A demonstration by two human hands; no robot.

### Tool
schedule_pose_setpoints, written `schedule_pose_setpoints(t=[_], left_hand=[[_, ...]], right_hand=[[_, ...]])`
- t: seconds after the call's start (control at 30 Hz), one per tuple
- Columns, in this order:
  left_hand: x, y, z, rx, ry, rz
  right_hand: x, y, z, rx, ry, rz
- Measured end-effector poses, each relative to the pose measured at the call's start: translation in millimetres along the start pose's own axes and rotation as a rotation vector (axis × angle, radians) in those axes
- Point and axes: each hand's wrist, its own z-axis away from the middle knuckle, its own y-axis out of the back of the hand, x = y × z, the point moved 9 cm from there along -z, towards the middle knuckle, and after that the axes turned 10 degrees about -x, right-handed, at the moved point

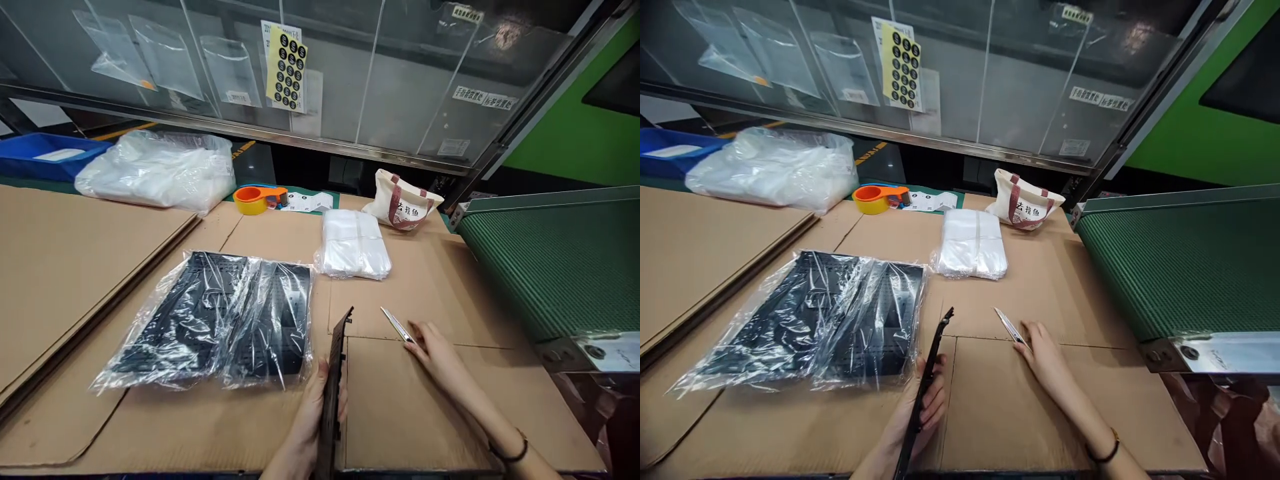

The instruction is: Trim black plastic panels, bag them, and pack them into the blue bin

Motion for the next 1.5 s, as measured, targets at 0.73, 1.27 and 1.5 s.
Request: schedule_pose_setpoints(t=[0.73,1.27,1.5], left_hand=[[-3,-4.8,3,-0.133,-0.022,0.052],[-6,0.2,4,-0.107,-0.02,0.048],[-8,4.9,4,-0.05,-0.019,0.054]], right_hand=[[-167,29,32,-0.185,0.6,0.004],[-167,40,31,0.012,0.547,0.366],[-174,42,37,0.104,0.608,0.399]])
